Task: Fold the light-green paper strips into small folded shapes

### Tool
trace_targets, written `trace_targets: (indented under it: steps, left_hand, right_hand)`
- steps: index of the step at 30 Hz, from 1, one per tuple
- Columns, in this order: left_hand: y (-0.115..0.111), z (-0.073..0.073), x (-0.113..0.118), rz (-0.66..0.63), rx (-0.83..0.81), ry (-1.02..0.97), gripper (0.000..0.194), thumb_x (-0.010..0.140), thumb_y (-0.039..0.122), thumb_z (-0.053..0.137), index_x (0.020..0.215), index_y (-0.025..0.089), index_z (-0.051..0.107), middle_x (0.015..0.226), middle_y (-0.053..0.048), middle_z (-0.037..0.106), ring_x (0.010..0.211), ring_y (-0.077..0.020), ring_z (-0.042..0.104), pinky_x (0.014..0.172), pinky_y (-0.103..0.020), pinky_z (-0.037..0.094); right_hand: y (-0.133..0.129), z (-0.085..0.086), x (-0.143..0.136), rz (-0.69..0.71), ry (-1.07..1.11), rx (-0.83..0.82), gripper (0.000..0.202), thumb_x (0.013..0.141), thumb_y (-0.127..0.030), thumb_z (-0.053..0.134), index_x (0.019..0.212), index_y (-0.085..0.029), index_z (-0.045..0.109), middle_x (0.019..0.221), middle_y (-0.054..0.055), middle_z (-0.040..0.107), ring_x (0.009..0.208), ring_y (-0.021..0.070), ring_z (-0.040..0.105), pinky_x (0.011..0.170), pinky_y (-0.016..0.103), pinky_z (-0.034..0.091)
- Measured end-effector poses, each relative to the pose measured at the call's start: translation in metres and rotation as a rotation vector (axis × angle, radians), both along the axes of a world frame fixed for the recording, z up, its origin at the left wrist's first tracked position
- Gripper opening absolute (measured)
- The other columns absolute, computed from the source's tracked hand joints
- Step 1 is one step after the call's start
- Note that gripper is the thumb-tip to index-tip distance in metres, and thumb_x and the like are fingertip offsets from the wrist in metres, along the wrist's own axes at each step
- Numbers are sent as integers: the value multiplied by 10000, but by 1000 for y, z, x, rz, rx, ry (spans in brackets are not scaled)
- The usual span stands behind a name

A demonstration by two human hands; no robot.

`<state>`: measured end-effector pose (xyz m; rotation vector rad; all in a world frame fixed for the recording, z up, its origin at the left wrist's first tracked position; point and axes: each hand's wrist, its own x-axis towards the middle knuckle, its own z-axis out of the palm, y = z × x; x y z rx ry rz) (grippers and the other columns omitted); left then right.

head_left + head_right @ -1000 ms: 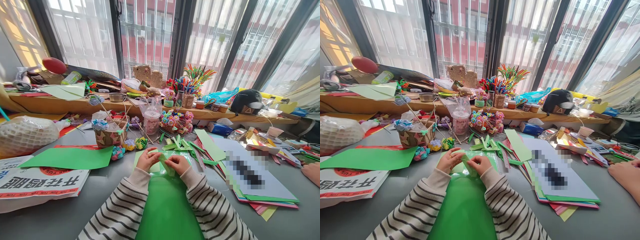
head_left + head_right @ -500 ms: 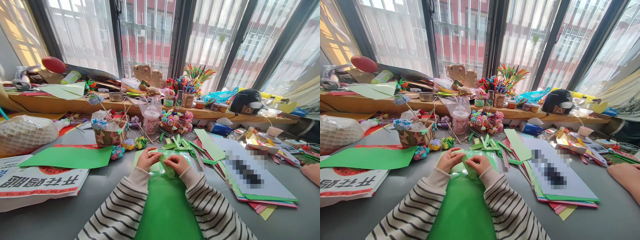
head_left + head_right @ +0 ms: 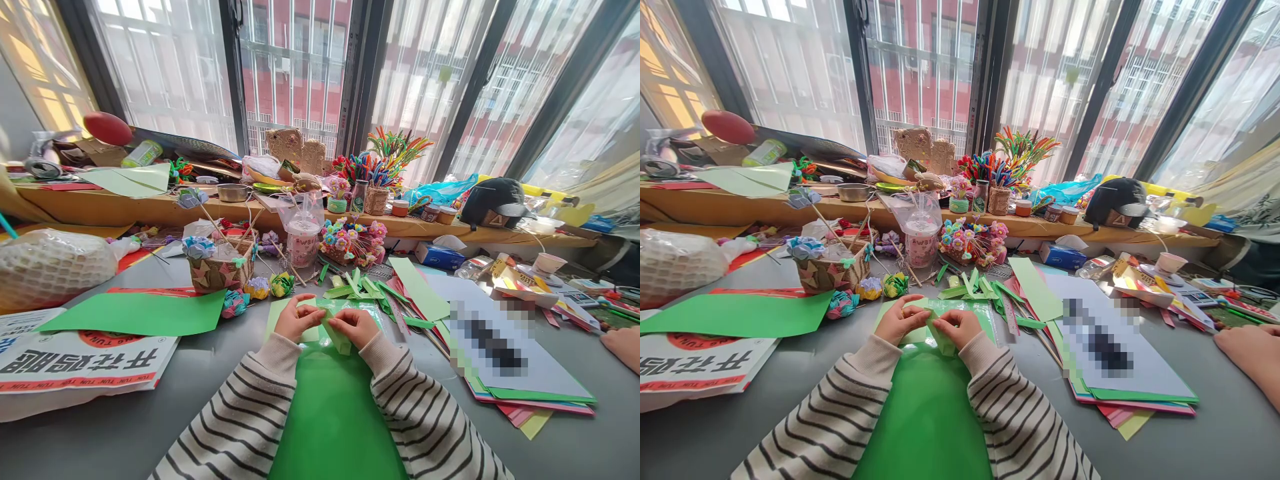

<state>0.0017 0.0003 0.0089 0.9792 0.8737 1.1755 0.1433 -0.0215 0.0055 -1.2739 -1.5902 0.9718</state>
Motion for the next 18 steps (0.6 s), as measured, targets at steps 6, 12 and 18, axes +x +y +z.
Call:
trace_targets:
  steps: [6, 12, 18]
  left_hand:
    - [-2, 4, -1, -13, -56, -49, 517, 397, 205, 732, 829, 149, 453, 533, 48, 583, 529, -91, 565, 539, -206, 463]
    - [-1, 7, -2, -10, -91, -64, 505, 396, 194, 734, 820, 145, 465, 616, 3, 626, 599, -116, 589, 562, -207, 463]
    - [0, 4, -1, -12, -84, -78, 518, 386, 195, 737, 819, 143, 458, 577, 19, 616, 563, -94, 576, 558, -205, 464]
  right_hand:
    - [0, 0, 0, -8, -2, 14, 255, 590, -396, 549, 531, -148, 563, 463, -31, 474, 464, 81, 400, 443, 194, 301]
    - [-1, 0, 0, 4, 18, -5, 245, 578, -389, 562, 517, -152, 561, 443, -38, 467, 442, 74, 394, 424, 188, 302]
    - [-1, 0, 0, 7, 46, -7, 235, 581, -373, 564, 536, -143, 563, 470, -34, 478, 457, 76, 400, 445, 193, 309]
